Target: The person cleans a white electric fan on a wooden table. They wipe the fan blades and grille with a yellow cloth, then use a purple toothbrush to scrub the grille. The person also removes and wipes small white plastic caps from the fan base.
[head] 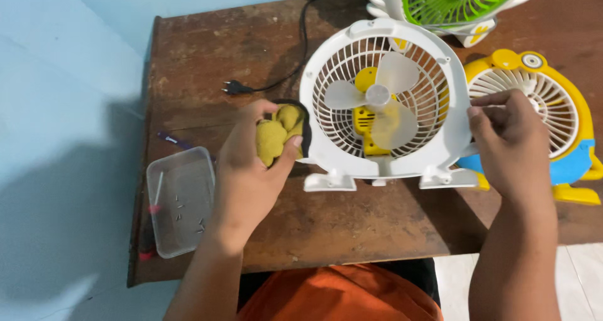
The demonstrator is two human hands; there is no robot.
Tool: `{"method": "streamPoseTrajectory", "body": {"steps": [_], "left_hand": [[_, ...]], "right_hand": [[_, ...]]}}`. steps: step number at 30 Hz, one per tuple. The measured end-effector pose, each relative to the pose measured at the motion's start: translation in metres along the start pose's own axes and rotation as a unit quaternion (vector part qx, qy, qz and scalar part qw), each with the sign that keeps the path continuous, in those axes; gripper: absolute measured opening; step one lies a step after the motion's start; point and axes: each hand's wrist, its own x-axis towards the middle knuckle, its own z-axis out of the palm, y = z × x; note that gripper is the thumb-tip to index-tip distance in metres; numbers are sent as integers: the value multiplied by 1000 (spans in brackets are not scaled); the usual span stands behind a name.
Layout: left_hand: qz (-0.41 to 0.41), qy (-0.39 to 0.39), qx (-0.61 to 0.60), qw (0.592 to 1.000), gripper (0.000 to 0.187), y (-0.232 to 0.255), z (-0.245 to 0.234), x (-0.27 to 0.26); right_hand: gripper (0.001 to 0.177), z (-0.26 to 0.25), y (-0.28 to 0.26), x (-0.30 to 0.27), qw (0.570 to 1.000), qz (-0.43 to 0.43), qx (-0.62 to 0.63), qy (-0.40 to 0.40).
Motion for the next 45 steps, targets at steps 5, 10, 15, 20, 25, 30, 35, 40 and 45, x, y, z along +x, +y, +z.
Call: {"method": "streamPoseTrajectory", "body": {"steps": [5,10,15,20,25,30,35,40,45], "left_hand": [[39,-126,-25,991,33,24,23,18],[66,-222,-16,973,30,50,74,52],[123,-252,21,960,37,65,124,81],[142,-251,39,957,36,64,155,86],[177,-280,13,943,47,60,158,76],[208,-291,-25,934,61,56,148,79],[110,-356,28,927,43,59,152,97],[134,-322,-24,937,29,62,153,93],[145,-319,-7,936,20,69,155,87]], "right_hand": [[37,12,7,-10,997,36,71,-10],[47,21,14,-11,962,36,269,-23],[62,23,6,-12,947,142,287,-15],[66,25,2,-15,951,168,260,3],[69,27,5,-18,959,164,229,10],[66,31,13,-16,934,127,334,1],[70,31,19,-20,929,159,333,3],[68,30,20,-22,943,172,283,10],[68,30,15,-19,935,121,332,-1]]}}
